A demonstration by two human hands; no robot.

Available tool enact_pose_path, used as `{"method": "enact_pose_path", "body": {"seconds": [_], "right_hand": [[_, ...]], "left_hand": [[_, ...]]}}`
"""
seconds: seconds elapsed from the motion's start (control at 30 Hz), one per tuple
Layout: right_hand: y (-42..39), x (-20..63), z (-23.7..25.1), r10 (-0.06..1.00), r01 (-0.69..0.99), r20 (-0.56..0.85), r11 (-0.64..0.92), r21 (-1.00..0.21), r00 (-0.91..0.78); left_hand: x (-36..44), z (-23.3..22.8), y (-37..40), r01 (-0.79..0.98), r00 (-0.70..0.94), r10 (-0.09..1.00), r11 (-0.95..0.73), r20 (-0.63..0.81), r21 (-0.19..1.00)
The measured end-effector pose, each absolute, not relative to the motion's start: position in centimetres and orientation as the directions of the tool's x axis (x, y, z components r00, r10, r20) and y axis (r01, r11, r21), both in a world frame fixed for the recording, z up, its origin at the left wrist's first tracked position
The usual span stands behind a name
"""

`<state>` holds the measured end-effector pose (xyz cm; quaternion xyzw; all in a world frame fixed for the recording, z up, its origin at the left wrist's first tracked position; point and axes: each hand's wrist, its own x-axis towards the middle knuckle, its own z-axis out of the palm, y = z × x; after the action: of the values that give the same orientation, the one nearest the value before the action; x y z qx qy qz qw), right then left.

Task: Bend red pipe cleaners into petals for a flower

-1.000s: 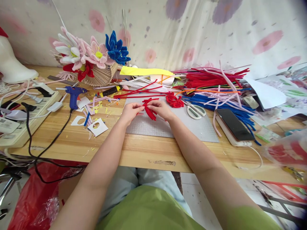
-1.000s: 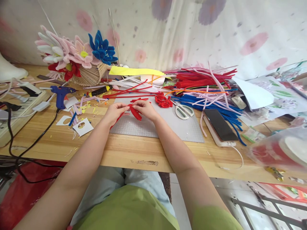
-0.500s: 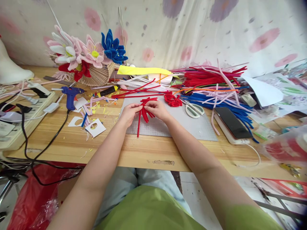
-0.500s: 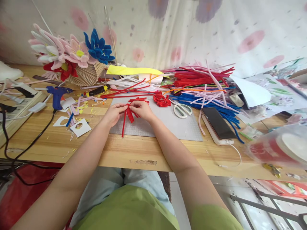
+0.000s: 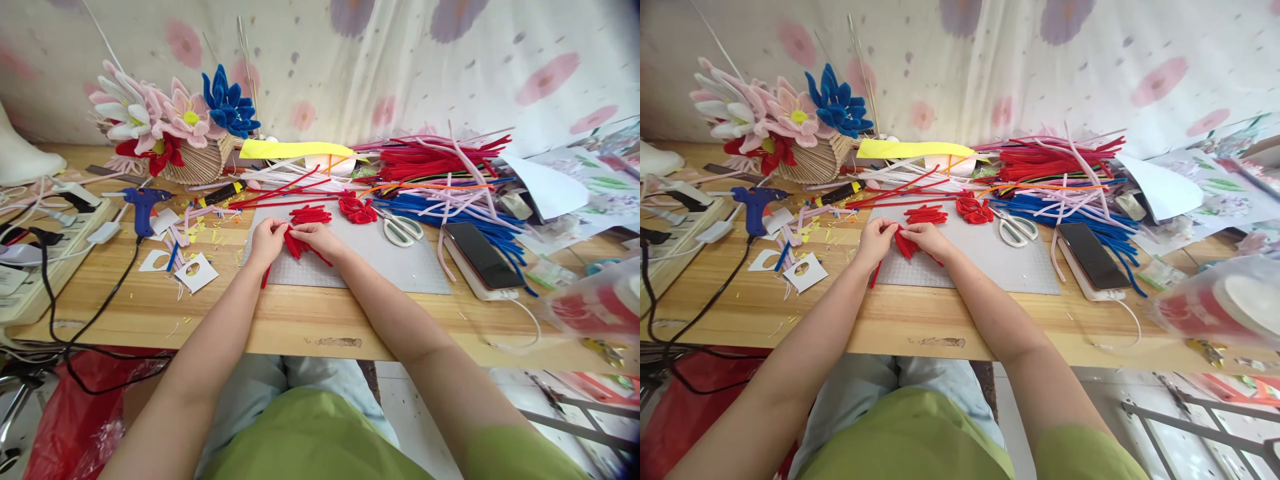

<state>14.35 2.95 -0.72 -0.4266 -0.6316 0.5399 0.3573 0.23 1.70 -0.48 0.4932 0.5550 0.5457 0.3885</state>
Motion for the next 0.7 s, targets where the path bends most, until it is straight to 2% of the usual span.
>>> {"method": "enact_pose_path", "body": {"seconds": [0.1, 0.17, 0.23, 0.3, 0.4, 0.57, 0.7], "right_hand": [[3.3, 13.9, -1.1, 0.948, 0.149, -0.052, -0.005, -0.989, -0.313], [3.5, 13.9, -1.3, 0.957, 0.178, -0.043, 0.009, -0.984, -0.286], [3.5, 13.9, -1.4, 0.957, 0.187, -0.034, 0.022, -0.982, -0.287], [3.3, 14.0, -1.3, 0.953, 0.166, -0.038, 0.013, -0.986, -0.299], [3.1, 14.0, -1.2, 0.953, 0.122, -0.034, 0.003, -0.992, -0.302], [3.1, 14.3, -1.0, 0.951, 0.105, -0.047, -0.015, -0.994, -0.307], [3.0, 14.3, -0.9, 0.954, 0.085, -0.031, -0.006, -0.996, -0.297]], "left_hand": [[0.1, -0.2, 1.3, 0.318, -0.204, 0.935, -0.216, 0.289, 0.923], [0.0, -0.1, 1.2, 0.345, -0.209, 0.923, -0.239, 0.323, 0.908], [0.0, -0.1, 1.4, 0.256, -0.224, 0.947, -0.171, 0.23, 0.951], [-0.1, -0.1, 1.6, 0.062, -0.219, 0.975, -0.03, 0.043, 0.998], [-0.5, 0.3, 1.9, -0.168, -0.126, 0.977, 0.149, -0.171, 0.975], [-1.3, 1.0, 1.6, -0.151, 0.029, 0.963, 0.268, -0.267, 0.951], [-1.7, 1.2, 1.5, -0.115, 0.038, 0.96, 0.279, -0.276, 0.954]]}}
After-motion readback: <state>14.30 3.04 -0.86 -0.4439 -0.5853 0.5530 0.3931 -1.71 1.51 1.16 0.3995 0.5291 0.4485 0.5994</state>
